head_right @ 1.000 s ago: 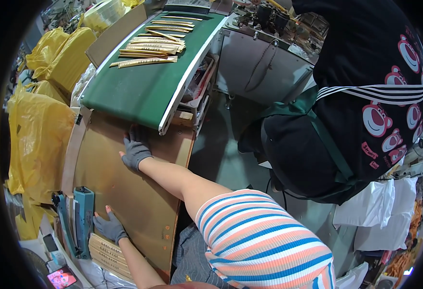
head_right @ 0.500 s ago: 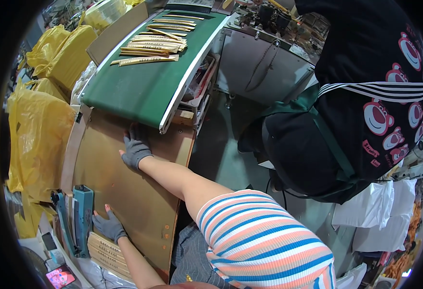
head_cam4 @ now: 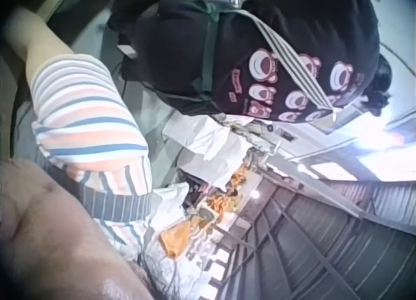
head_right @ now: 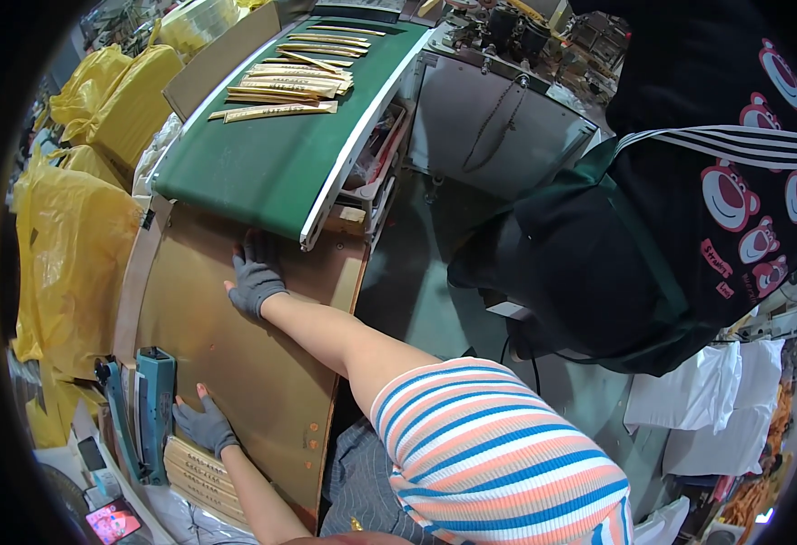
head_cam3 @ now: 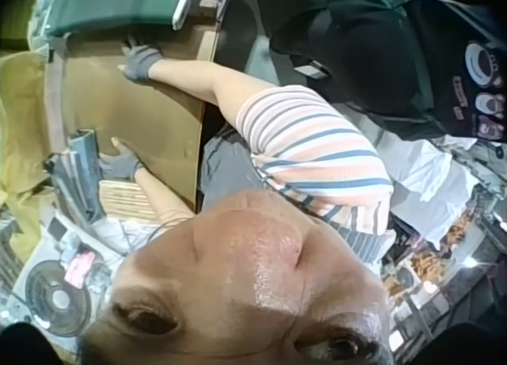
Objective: The recorder is taking wooden sticks and placing them into plastic bags at a workstation.
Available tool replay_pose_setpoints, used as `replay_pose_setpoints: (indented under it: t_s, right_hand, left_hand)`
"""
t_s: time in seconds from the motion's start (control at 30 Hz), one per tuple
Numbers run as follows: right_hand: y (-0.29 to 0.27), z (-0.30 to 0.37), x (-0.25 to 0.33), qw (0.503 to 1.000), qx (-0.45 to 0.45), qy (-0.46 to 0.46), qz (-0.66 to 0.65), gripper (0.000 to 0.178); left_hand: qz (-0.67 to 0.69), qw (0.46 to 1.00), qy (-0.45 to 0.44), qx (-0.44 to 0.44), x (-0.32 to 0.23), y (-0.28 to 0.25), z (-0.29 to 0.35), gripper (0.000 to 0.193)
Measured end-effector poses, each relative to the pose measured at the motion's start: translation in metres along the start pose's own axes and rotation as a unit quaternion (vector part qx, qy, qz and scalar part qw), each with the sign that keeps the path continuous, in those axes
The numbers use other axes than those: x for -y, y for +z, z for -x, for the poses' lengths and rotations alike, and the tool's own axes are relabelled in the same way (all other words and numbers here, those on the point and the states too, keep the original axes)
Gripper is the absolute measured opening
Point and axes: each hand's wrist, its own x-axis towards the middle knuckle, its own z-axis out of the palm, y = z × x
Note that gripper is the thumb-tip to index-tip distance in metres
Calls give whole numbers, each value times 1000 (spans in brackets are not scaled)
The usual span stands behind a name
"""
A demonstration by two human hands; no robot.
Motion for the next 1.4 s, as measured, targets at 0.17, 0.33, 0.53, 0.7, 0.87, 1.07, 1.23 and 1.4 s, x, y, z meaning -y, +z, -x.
replay_pose_setpoints:
  t_s: [0.17, 0.33, 0.53, 0.7, 0.87, 1.07, 1.23, 1.4]
  right_hand:
    - [-2, -1, 1, 1000, 4, -1, -6, 77]
    - [-1, 1, 1, 1000, 3, -1, -8, 77]
    - [2, 1, 0, 1000, 1, -3, -4, 77]
    - [1, 2, 2, 1000, 0, 0, 3, 77]
    - [2, 2, 2, 1000, -5, -2, 16, 77]
    - [1, 5, 3, 1000, -11, -4, 7, 77]
    - [1, 6, 4, 1000, -17, 6, 24, 75]
    - [1, 5, 4, 1000, -12, 4, 21, 75]
  left_hand:
    - [1, 1000, -2, 10, -1, -1, -2, 69]
    - [6, 1000, -3, 4, 3, 4, 0, 70]
    - [5, 1000, 1, -4, 8, 12, -1, 71]
    - [13, 1000, 9, -6, 12, 18, -2, 72]
    - [11, 1000, 7, -4, 13, 20, -3, 72]
    - [9, 1000, 21, -21, 15, 24, -3, 69]
    - [14, 1000, 16, -19, 13, 23, -4, 69]
    - [9, 1000, -2, 1, 10, 16, -3, 69]
